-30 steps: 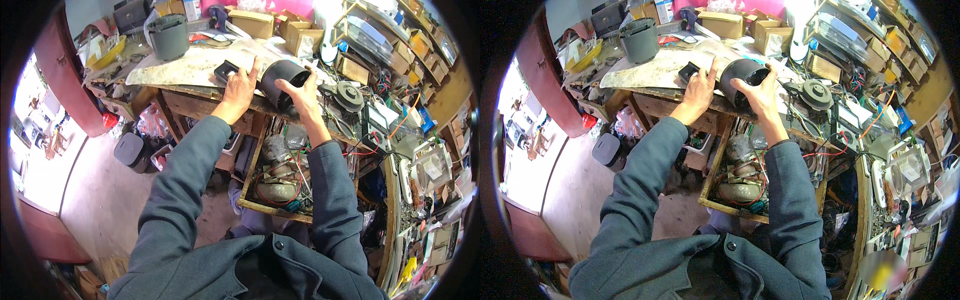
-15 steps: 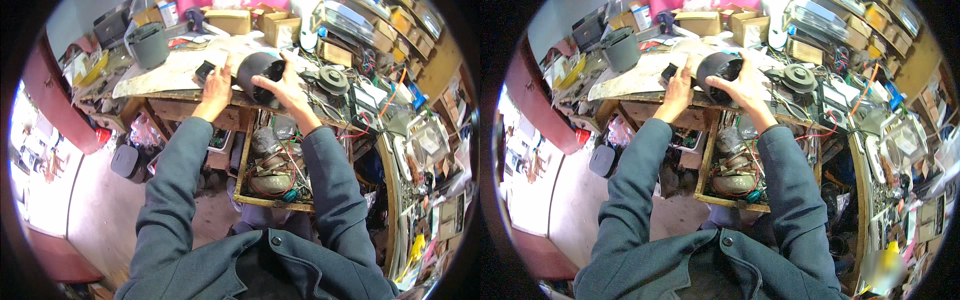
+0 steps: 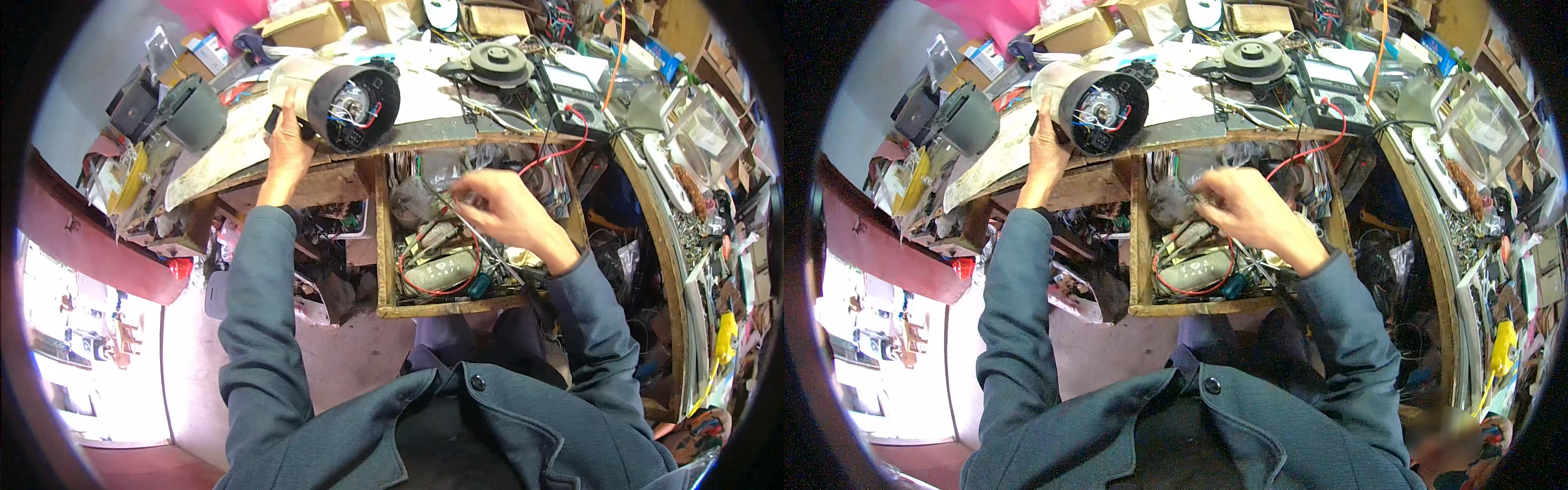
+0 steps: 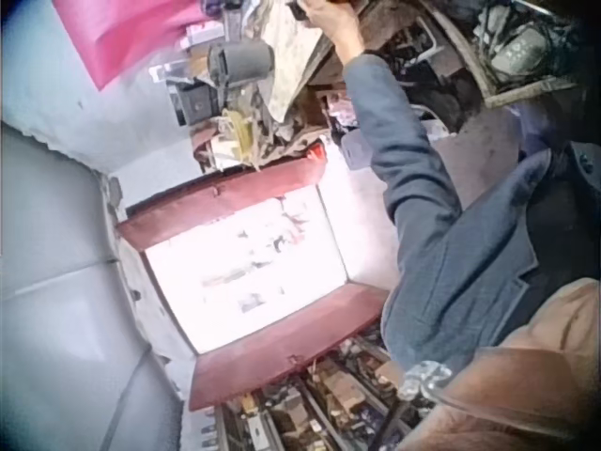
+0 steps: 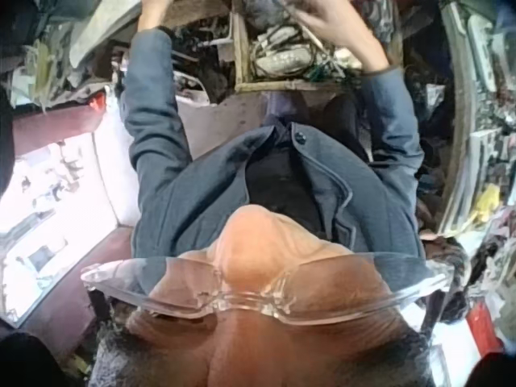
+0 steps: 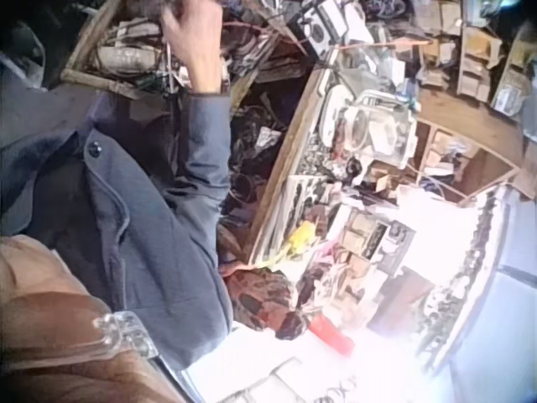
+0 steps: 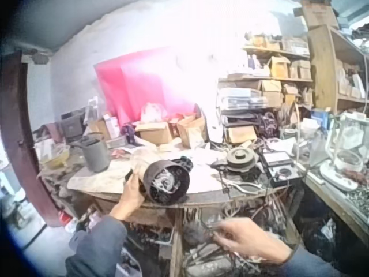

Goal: The person disassembles a blender, removes the base and jar, and uses a screwdriver to adjust internal wiring and components. They repeatedly reassemble and test the blender, then continue working on the internal wiring.

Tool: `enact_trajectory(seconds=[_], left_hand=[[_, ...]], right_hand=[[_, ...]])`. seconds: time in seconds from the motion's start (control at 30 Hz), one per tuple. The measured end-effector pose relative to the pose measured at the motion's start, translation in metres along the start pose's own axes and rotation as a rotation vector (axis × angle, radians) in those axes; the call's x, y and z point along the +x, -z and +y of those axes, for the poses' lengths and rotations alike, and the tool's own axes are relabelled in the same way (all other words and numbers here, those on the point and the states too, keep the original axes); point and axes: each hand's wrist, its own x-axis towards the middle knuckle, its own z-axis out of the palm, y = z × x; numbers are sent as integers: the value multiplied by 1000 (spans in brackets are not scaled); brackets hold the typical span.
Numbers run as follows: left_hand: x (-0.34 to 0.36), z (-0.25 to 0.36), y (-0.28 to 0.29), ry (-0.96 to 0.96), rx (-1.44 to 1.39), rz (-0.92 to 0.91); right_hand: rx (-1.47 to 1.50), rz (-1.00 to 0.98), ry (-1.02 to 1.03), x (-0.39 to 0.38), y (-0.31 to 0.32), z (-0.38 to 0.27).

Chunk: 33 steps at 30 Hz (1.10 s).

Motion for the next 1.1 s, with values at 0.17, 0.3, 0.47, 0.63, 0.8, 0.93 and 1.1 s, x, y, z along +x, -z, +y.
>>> enact_trajectory(seconds=[0.17,0.3,0.47,0.63,0.8,0.93,1.1], left_hand=[[1,24,13,-9,-28,-60],[-1,40,29,7,7,-130],[-6,33,26,18,-23,-128],[-18,34,17,-20,1,-65],[-42,40,17,-63,58,16],[-51,24,12,-59,114,30],[-42,36,17,46,88,-18]], right_hand=[[-73,-191,-211,-76,7,15],[59,-192,-332,-110,4,5],[39,-162,-300,-125,-4,0],[-52,-97,-202,-139,18,-2],[63,-203,-289,-160,75,-26],[193,-126,-356,-184,105,-29],[163,207,-370,-159,133,-31]])
